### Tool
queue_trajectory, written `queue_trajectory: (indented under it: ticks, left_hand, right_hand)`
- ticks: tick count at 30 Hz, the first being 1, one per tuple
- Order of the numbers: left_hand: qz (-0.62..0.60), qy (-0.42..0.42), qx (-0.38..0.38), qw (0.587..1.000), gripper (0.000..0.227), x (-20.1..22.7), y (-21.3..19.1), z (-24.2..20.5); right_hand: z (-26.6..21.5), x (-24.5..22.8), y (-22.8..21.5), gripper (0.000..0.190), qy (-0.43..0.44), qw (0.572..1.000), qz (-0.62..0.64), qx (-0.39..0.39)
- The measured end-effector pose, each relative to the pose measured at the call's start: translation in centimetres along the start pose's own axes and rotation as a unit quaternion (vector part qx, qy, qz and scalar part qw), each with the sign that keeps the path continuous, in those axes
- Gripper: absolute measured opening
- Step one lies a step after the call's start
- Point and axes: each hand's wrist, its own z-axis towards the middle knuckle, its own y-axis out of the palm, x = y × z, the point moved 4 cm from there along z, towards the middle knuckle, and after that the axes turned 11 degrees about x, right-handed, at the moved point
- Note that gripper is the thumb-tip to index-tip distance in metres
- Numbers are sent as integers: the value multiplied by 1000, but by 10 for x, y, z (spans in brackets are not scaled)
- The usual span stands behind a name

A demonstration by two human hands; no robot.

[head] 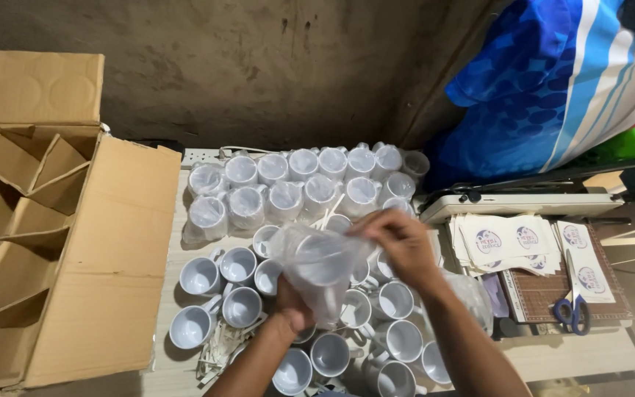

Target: The person wraps white ceramic mugs individually in clear plastic bags. They pick up a mug from a pile on the table, place it inside a bag, and then set the wrapped mug down on the table. This process is repeated continuously for multiple mugs.

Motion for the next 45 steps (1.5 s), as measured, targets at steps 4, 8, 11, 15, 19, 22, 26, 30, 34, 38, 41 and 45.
queue_trajectory:
  ticks: [4,8,11,15,19,22,26,30,34,38,41,45]
  left_hand:
    - [6,-2,14,1000,73,-3,-3,-1]
    - [14,-8,21,1000,73,-6,1,2]
    - [22,-16,30,999,74,-10,1,1]
    - [34,-22,41,998,74,-11,1,1]
    - [40,-23,49,998,74,-12,-3,0]
    - [4,-37,51,998,72,-14,-8,1]
    - [15,-62,58,996,67,-20,-8,-1]
    - [33,-84,63,994,63,-19,-5,-2]
    - [34,-85,70,993,61,-13,-10,-12]
    - [77,-75,114,988,66,-8,-41,-15]
    - [69,-81,45,993,66,-5,-58,-13]
    - [125,-22,143,982,79,10,-54,-25]
  right_hand:
    - [12,-39,-16,14,-31,979,188,77]
    - [21,-68,24,71,-4,1000,-14,8]
    - [9,-33,39,64,21,993,-102,-62]
    - [7,-9,26,31,37,997,60,-29]
    - [9,-26,4,24,31,966,246,71]
    - [11,-59,15,57,-1,970,220,99]
    - [-10,-29,49,63,8,996,-88,-12]
    - [-22,13,54,18,8,1000,-12,-24]
    - [-39,48,47,21,136,986,-34,91]
    - [-26,-3,71,18,-88,973,-212,4]
    - [-33,-3,82,40,-161,919,-345,-103]
    - [-41,-11,100,52,-225,882,-387,-146]
